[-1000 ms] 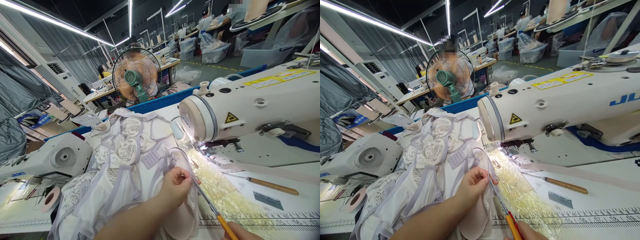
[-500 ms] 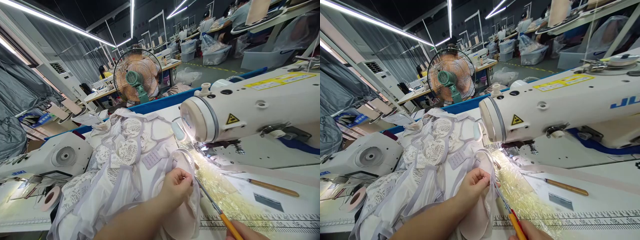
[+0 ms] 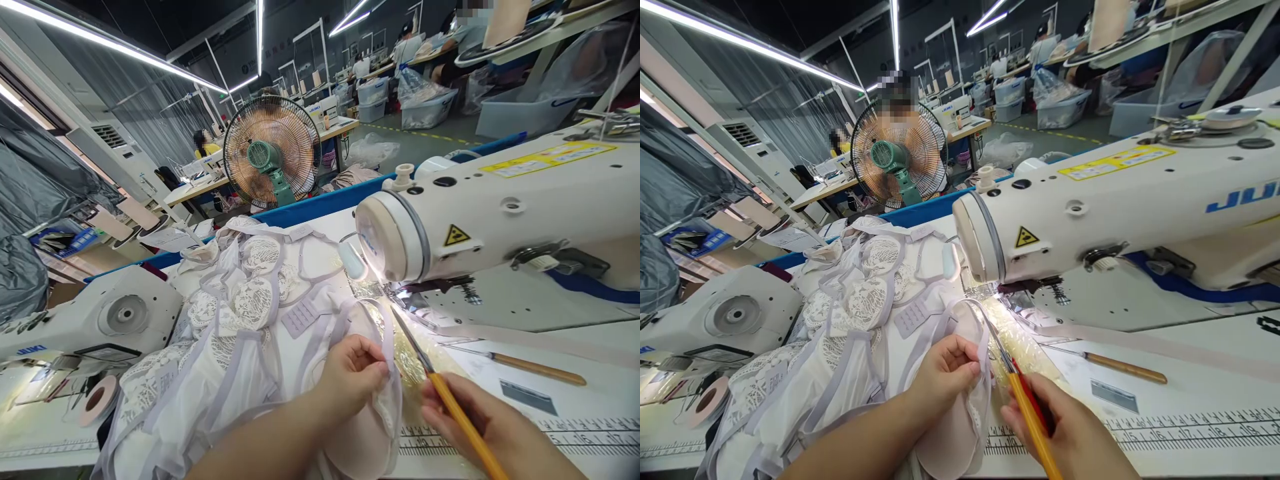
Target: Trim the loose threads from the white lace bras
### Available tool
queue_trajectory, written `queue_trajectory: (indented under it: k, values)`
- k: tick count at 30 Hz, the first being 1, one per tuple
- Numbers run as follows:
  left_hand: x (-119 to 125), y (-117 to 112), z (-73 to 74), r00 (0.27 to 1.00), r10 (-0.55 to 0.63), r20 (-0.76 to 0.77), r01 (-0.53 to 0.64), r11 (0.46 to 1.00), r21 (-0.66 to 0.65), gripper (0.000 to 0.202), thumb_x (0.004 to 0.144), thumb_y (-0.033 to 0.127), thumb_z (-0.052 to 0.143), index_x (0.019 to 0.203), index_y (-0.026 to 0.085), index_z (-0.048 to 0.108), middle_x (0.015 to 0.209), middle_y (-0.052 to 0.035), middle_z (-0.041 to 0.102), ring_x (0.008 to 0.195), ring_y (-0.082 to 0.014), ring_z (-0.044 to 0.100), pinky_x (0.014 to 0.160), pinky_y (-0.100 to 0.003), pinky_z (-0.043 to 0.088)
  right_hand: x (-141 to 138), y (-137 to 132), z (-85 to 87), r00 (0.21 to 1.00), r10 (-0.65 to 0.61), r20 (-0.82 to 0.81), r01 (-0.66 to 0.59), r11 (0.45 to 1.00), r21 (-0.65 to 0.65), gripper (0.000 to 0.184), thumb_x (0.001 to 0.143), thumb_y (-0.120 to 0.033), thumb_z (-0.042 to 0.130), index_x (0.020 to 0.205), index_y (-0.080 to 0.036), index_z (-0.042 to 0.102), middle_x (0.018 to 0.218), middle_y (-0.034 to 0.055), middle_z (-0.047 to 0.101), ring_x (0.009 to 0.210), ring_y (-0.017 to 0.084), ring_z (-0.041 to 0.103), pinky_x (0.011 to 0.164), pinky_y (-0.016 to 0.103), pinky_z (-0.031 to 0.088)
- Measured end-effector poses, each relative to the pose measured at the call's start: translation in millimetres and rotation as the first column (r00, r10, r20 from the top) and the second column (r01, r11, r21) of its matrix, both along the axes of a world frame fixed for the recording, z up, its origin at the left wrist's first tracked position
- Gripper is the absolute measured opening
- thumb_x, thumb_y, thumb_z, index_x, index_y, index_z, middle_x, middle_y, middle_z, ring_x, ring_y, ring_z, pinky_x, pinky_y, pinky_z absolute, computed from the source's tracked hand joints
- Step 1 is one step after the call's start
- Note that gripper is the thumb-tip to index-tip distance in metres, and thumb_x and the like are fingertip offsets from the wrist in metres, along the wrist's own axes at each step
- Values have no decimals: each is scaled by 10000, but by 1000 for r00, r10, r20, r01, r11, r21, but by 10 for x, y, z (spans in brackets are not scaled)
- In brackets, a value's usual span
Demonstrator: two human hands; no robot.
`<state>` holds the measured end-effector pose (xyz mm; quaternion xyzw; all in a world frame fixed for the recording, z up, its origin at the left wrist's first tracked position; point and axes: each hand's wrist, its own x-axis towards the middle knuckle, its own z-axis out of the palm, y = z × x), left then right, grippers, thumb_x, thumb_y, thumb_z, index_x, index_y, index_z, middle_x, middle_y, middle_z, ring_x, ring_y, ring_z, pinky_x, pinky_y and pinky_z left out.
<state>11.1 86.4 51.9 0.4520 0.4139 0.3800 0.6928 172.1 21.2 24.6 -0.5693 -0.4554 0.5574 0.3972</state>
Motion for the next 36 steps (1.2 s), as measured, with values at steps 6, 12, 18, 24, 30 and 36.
queue_trajectory:
  k: [6,12,18,24,30,36]
  values:
    - [-14,6,-7,998,-61,4,60,998,22,362,574,372,765,700,146,512,629,6,540,568,-88,478,567,-230,376,-132,265,-23,994,-106,14,103,983,151,245,645,-388,697,782,-213,594,760,27,642,735,204,613,666,275,509]
    - [-19,-17,-94,981,-185,-59,190,977,95,274,603,212,693,787,153,499,668,10,510,584,-82,453,546,-211,347,-139,230,-215,987,-121,-102,137,978,158,196,680,-340,699,784,-225,579,752,-1,593,705,165,567,618,246,479]
    - [-61,-43,-174,935,17,-355,178,842,510,114,656,136,601,729,166,518,833,-34,496,725,-138,502,665,-275,435,-136,222,-149,976,-168,-137,186,974,130,222,652,-383,711,736,-213,595,712,3,583,654,159,546,551,242,457]
    - [-87,-61,-158,898,37,-439,290,700,652,54,699,151,547,714,173,500,785,-47,533,743,-168,517,671,-292,426,-147,202,-50,987,-155,-44,159,979,130,206,634,-353,713,709,-217,578,673,-14,569,631,150,537,573,245,459]
    - [-37,-82,-161,947,-167,-273,245,928,282,154,680,247,587,678,173,452,719,-32,534,638,-132,492,581,-254,394,-260,116,78,953,-294,-70,300,948,108,237,656,-425,663,736,-221,574,724,3,590,684,172,559,629,274,461]
    - [-13,-79,-156,982,-168,-88,169,986,6,188,615,171,616,699,160,448,647,10,508,573,-90,484,564,-222,365,-246,90,66,960,-275,-51,279,954,110,282,645,-458,672,751,-218,567,731,15,583,677,175,551,566,260,464]
